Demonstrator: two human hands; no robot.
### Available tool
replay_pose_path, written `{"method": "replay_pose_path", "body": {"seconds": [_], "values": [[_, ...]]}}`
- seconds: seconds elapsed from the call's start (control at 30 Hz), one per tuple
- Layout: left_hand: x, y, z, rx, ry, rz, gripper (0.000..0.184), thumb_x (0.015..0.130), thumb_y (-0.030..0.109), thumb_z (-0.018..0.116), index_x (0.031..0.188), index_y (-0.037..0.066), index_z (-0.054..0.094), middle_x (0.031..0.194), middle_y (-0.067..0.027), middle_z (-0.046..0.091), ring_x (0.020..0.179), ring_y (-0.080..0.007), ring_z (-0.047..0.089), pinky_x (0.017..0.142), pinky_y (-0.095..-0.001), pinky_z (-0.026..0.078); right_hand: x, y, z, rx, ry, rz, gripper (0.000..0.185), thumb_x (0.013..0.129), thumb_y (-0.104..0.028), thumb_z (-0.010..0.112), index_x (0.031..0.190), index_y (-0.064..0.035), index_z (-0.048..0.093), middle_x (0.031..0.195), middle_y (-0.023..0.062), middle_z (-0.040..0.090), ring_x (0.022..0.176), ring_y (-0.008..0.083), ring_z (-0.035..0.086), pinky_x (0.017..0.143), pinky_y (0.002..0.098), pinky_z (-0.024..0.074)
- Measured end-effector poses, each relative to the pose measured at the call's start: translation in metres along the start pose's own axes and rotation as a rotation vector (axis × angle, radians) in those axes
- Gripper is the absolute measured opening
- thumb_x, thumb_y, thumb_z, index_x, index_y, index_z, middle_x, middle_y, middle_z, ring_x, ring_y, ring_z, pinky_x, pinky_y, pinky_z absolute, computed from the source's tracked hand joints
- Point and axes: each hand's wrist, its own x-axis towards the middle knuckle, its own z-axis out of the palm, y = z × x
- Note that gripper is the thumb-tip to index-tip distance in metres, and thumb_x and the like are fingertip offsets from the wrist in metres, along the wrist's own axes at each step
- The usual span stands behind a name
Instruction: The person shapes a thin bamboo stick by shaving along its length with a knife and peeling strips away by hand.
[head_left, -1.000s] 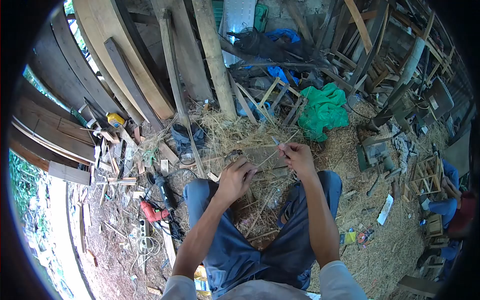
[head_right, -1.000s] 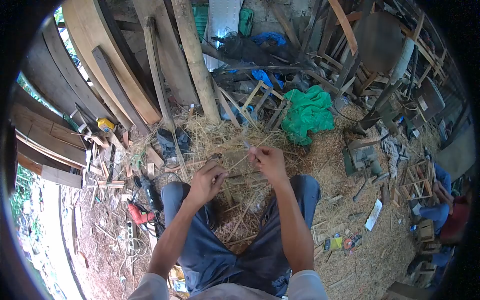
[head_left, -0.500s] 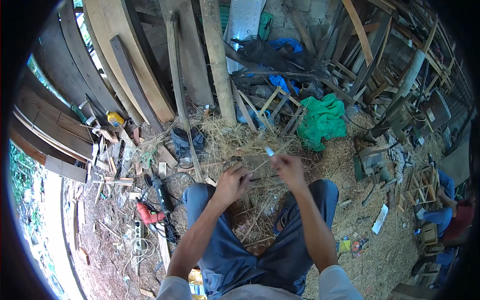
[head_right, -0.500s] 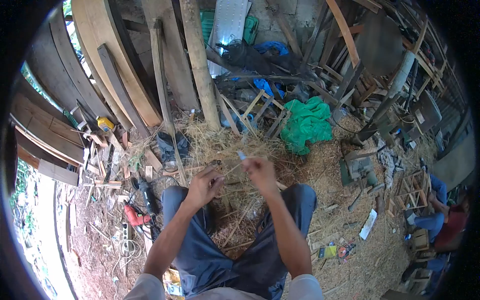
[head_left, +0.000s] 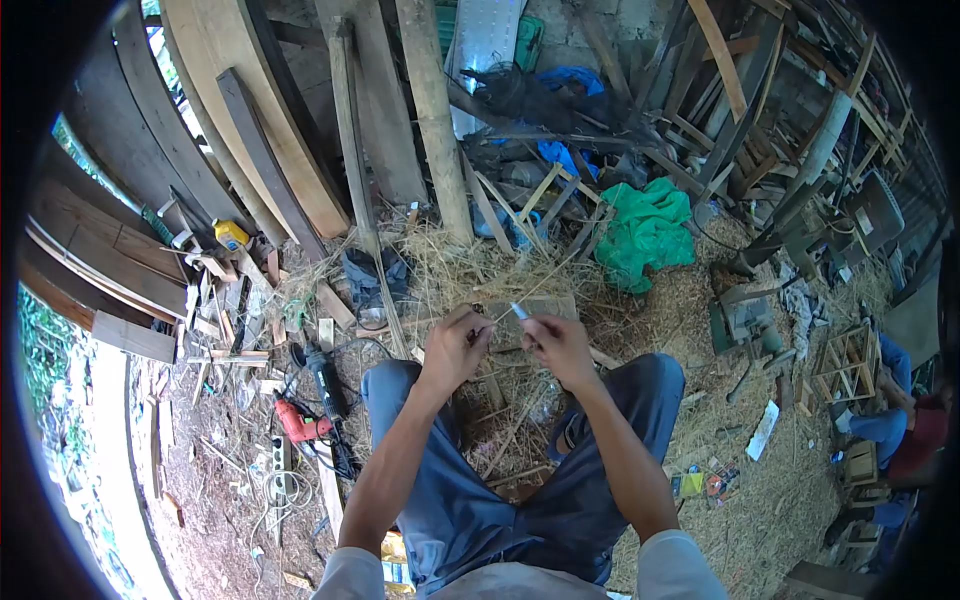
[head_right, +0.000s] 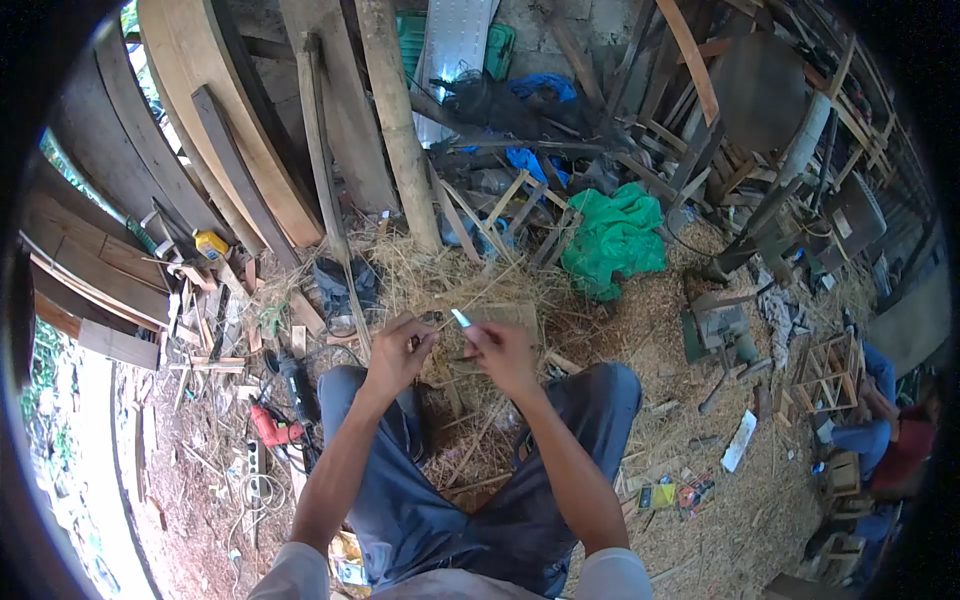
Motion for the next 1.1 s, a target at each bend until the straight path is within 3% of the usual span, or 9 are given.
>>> {"method": "replay_pose_path", "body": {"seconds": [0.1, 0.27, 0.57, 0.7, 0.77, 0.83, 0.87, 0.97, 1.1], "values": [[-0.002, 0.003, 0.005, 0.0, -0.025, 0.024, 0.009, 0.074, 0.001, 0.069, 0.082, 0.0, 0.064, 0.074, -0.0101, 0.056, 0.065, -0.0246, 0.057, 0.058, -0.0335, 0.045, 0.01, 0.008, 0.007, 0.13, -0.066, 0.023, 0.02, 0.088, -0.02, 0.063, 0.086, -0.0003, 0.065, 0.066, 0.0003, 0.059, 0.047, 0.0023, 0.042, 0.041, 0.0188, 0.032], [-0.003, 0.01, 0.001, 0.073, -0.045, 0.045, 0.009, 0.075, 0.002, 0.067, 0.084, 0.002, 0.064, 0.075, -0.0103, 0.055, 0.069, -0.0275, 0.058, 0.061, -0.0353, 0.046, 0.028, 0.0, -0.014, 0.097, 0.125, -0.061, 0.024, 0.087, -0.021, 0.064, 0.076, 0.0005, 0.065, 0.061, 0.0001, 0.055, 0.046, 0.0045, 0.041, 0.04, 0.021, 0.0273], [-0.006, 0.013, 0.0, 0.084, -0.105, 0.097, 0.01, 0.077, 0.004, 0.066, 0.086, 0.002, 0.064, 0.08, -0.0114, 0.055, 0.072, -0.0307, 0.058, 0.064, -0.0374, 0.047, 0.028, -0.018, -0.033, 0.098, 0.135, 0.011, 0.025, 0.087, -0.021, 0.065, 0.08, 0.0028, 0.064, 0.063, 0.0007, 0.055, 0.045, 0.0038, 0.039, 0.038, 0.0202, 0.0247], [-0.006, 0.007, 0.001, 0.043, -0.102, 0.088, 0.01, 0.077, 0.004, 0.066, 0.086, 0.002, 0.064, 0.08, -0.0113, 0.056, 0.073, -0.0308, 0.059, 0.064, -0.0372, 0.048, 0.02, 0.002, -0.017, -0.263, 0.069, -0.113, 0.019, 0.087, -0.017, 0.063, 0.083, 0.0008, 0.067, 0.063, 0.0015, 0.06, 0.051, 0.006, 0.047, 0.046, 0.0225, 0.0357], [-0.006, 0.004, -0.001, 0.049, -0.107, 0.083, 0.01, 0.076, 0.004, 0.066, 0.086, 0.002, 0.064, 0.08, -0.0113, 0.056, 0.073, -0.0307, 0.059, 0.064, -0.0373, 0.048, 0.025, 0.024, -0.013, -0.219, -0.025, -0.011, 0.019, 0.086, -0.018, 0.063, 0.081, -0.0002, 0.067, 0.064, 0.0019, 0.062, 0.054, 0.0071, 0.05, 0.051, 0.0241, 0.0396], [-0.007, 0.005, -0.003, 0.061, -0.108, 0.065, 0.011, 0.076, 0.003, 0.067, 0.086, 0.002, 0.064, 0.081, -0.0111, 0.057, 0.073, -0.03, 0.059, 0.063, -0.0366, 0.048, 0.053, 0.053, -0.04, -0.261, 0.24, -0.394, 0.021, 0.086, -0.019, 0.062, 0.078, 0.0007, 0.066, 0.063, 0.001, 0.06, 0.053, 0.0068, 0.049, 0.05, 0.0245, 0.0393], [-0.01, 0.004, -0.004, 0.06, -0.11, 0.06, 0.011, 0.076, 0.003, 0.067, 0.086, 0.002, 0.064, 0.081, -0.0111, 0.057, 0.073, -0.03, 0.059, 0.063, -0.0366, 0.048, 0.055, 0.034, -0.056, -0.193, 0.373, -0.166, 0.022, 0.088, -0.02, 0.062, 0.08, 0.0, 0.066, 0.061, -0.0005, 0.057, 0.05, 0.0056, 0.045, 0.045, 0.0231, 0.0358], [-0.014, 0.0, -0.009, 0.009, -0.1, 0.049, 0.011, 0.076, 0.002, 0.067, 0.086, 0.001, 0.064, 0.079, -0.011, 0.058, 0.071, -0.028, 0.059, 0.062, -0.0349, 0.047, 0.052, -0.003, -0.071, 0.118, 0.37, -0.083, 0.022, 0.089, -0.021, 0.061, 0.083, -0.0003, 0.065, 0.062, -0.0018, 0.055, 0.047, 0.004, 0.041, 0.041, 0.0211, 0.0307], [-0.011, -0.007, -0.004, -0.017, -0.033, -0.044, 0.01, 0.076, 0.003, 0.068, 0.086, 0.001, 0.064, 0.076, -0.0101, 0.059, 0.067, -0.0235, 0.059, 0.061, -0.0322, 0.046, 0.031, 0.013, -0.044, -0.02, 0.199, 0.059, 0.026, 0.091, -0.025, 0.058, 0.087, 0.0001, 0.064, 0.066, -0.0007, 0.057, 0.046, 0.0038, 0.041, 0.039, 0.0199, 0.0289]]}}
